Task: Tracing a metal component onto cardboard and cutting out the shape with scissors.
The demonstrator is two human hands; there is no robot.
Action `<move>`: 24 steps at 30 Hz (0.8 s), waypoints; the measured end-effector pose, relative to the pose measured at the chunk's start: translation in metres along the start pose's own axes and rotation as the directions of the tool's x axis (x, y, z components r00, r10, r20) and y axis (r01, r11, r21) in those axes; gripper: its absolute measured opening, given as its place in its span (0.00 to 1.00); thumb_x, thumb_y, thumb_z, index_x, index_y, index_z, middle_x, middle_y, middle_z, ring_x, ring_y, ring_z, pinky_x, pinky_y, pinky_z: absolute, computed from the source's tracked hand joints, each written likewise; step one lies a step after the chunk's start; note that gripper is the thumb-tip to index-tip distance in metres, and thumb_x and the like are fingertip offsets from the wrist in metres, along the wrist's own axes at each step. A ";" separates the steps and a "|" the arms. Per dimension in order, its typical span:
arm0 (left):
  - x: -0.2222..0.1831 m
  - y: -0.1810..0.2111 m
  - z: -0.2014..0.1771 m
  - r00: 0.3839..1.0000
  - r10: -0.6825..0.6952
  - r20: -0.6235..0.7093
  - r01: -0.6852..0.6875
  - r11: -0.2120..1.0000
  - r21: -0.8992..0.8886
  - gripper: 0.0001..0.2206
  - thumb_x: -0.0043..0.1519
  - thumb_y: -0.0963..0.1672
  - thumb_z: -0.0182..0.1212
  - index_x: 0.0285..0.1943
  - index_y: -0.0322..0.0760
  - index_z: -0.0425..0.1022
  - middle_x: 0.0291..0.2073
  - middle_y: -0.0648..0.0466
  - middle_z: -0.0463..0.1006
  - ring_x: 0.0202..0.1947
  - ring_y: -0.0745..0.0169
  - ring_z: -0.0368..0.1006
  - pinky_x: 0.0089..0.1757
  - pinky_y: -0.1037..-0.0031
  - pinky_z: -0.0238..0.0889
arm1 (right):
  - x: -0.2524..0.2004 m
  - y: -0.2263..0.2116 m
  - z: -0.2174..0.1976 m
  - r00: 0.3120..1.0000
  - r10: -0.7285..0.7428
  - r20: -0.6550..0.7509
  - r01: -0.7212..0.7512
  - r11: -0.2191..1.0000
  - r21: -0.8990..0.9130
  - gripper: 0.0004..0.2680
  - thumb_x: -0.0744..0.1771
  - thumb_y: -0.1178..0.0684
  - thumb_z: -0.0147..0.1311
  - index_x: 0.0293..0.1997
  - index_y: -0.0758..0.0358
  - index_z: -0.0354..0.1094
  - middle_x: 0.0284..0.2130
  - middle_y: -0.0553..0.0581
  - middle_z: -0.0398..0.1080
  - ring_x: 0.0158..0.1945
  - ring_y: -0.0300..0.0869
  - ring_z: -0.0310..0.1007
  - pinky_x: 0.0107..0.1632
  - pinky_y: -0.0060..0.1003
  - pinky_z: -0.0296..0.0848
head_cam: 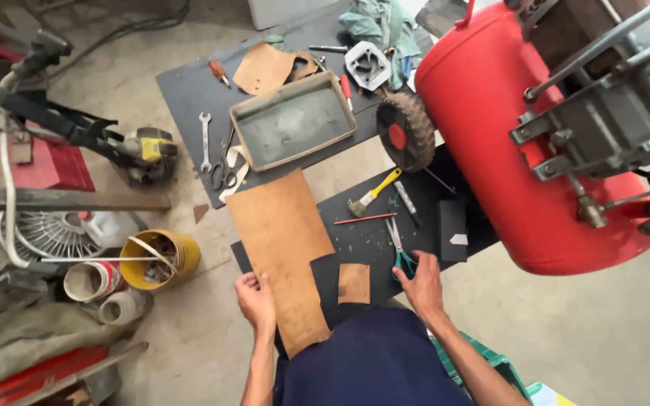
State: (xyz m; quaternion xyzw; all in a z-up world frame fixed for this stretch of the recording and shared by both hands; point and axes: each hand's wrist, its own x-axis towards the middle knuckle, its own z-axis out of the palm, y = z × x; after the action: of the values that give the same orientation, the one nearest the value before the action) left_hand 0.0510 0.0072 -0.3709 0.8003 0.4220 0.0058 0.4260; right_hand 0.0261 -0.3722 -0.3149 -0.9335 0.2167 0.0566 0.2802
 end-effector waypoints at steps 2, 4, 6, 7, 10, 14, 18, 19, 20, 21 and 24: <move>-0.004 -0.013 -0.001 0.996 0.058 -0.061 -0.070 0.976 -0.208 0.17 0.59 0.41 0.65 0.56 0.38 0.69 0.45 0.49 0.79 0.46 0.56 0.78 0.48 0.69 0.69 | -0.002 0.010 0.003 0.997 -0.067 -0.035 0.066 0.998 -0.021 0.24 0.61 0.44 0.68 0.61 0.61 0.65 0.51 0.63 0.65 0.56 0.59 0.69 0.59 0.50 0.71; -0.020 0.014 -0.023 0.985 0.104 -0.138 -0.152 0.898 -0.414 0.17 0.61 0.36 0.58 0.60 0.31 0.65 0.48 0.43 0.75 0.47 0.55 0.76 0.49 0.72 0.69 | 0.000 0.017 0.001 0.986 -0.144 -0.078 0.141 0.989 -0.042 0.23 0.61 0.45 0.67 0.60 0.60 0.67 0.52 0.63 0.66 0.57 0.57 0.67 0.63 0.47 0.66; -0.056 0.072 -0.073 0.841 0.363 -0.402 -0.400 0.916 -0.008 0.09 0.70 0.37 0.53 0.57 0.27 0.72 0.48 0.40 0.74 0.50 0.40 0.70 0.53 0.60 0.64 | -0.004 0.023 -0.004 0.989 -0.143 -0.028 0.142 0.990 -0.014 0.24 0.62 0.45 0.66 0.65 0.53 0.66 0.54 0.61 0.64 0.58 0.55 0.66 0.62 0.47 0.67; -0.052 0.088 -0.082 0.838 0.366 -0.405 -0.403 0.915 -0.008 0.09 0.70 0.37 0.53 0.57 0.27 0.72 0.48 0.40 0.74 0.50 0.40 0.70 0.53 0.60 0.64 | 0.002 0.026 -0.003 0.989 -0.145 -0.030 0.145 0.989 -0.010 0.24 0.62 0.45 0.66 0.65 0.53 0.66 0.54 0.61 0.64 0.58 0.55 0.66 0.62 0.47 0.67; -0.041 0.122 -0.111 0.700 0.419 -0.579 -0.493 0.869 0.034 0.11 0.69 0.31 0.56 0.60 0.20 0.70 0.51 0.30 0.72 0.47 0.33 0.71 0.47 0.59 0.65 | 0.012 0.035 -0.001 0.989 -0.081 0.126 0.093 0.991 -0.092 0.31 0.59 0.43 0.71 0.68 0.55 0.61 0.58 0.60 0.62 0.62 0.55 0.64 0.62 0.49 0.67; -0.003 0.153 -0.119 0.776 0.384 -0.500 -0.541 0.814 -0.214 0.12 0.71 0.35 0.56 0.62 0.20 0.66 0.53 0.28 0.73 0.54 0.39 0.73 0.54 0.61 0.67 | 0.019 0.036 0.001 0.968 -0.237 0.082 0.244 0.966 -0.083 0.26 0.57 0.48 0.69 0.61 0.56 0.65 0.49 0.56 0.66 0.51 0.53 0.67 0.59 0.45 0.68; 0.012 0.203 -0.102 0.911 0.209 -0.354 -0.389 0.718 -0.577 0.14 0.67 0.37 0.58 0.61 0.28 0.66 0.54 0.47 0.74 0.53 0.63 0.72 0.56 0.75 0.69 | 0.017 0.030 0.002 0.960 -0.251 0.123 0.258 0.965 -0.043 0.24 0.58 0.50 0.65 0.61 0.56 0.67 0.46 0.55 0.67 0.49 0.52 0.67 0.55 0.45 0.70; 0.007 0.217 -0.099 0.911 0.219 -0.350 -0.394 0.712 -0.581 0.14 0.67 0.37 0.58 0.61 0.28 0.66 0.54 0.47 0.74 0.53 0.63 0.72 0.56 0.75 0.69 | 0.016 0.030 0.001 0.963 -0.247 0.112 0.253 0.967 -0.041 0.24 0.58 0.50 0.65 0.61 0.56 0.67 0.46 0.55 0.67 0.49 0.52 0.67 0.55 0.45 0.70; 0.004 0.233 -0.096 0.935 0.208 -0.288 -0.350 0.675 -0.649 0.13 0.65 0.37 0.59 0.59 0.32 0.69 0.51 0.51 0.75 0.50 0.66 0.73 0.54 0.78 0.69 | 0.017 0.029 0.001 0.962 -0.222 0.161 0.236 0.969 -0.073 0.29 0.57 0.46 0.69 0.64 0.55 0.64 0.52 0.56 0.66 0.54 0.53 0.67 0.58 0.47 0.67; 0.001 0.247 -0.093 0.954 0.200 -0.224 -0.300 0.635 -0.712 0.13 0.64 0.37 0.60 0.57 0.36 0.72 0.48 0.55 0.77 0.47 0.69 0.73 0.52 0.80 0.70 | 0.017 0.028 0.002 0.958 -0.195 0.210 0.220 0.970 -0.106 0.35 0.55 0.42 0.74 0.68 0.54 0.61 0.57 0.57 0.65 0.59 0.54 0.66 0.62 0.49 0.63; -0.019 0.276 -0.081 0.978 0.185 -0.093 -0.184 0.574 -0.798 0.13 0.61 0.39 0.65 0.54 0.38 0.72 0.41 0.56 0.78 0.42 0.68 0.76 0.47 0.77 0.73 | 0.011 -0.070 -0.070 0.968 -0.248 0.029 0.233 0.940 0.250 0.24 0.62 0.42 0.66 0.63 0.59 0.66 0.61 0.60 0.65 0.66 0.49 0.66 0.68 0.43 0.61</move>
State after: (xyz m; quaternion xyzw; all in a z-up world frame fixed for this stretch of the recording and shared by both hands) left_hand 0.1940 -0.0289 -0.1233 0.5621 0.2884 0.2392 0.7373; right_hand 0.0652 -0.3627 -0.2239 -0.9091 0.0977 0.0226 0.4044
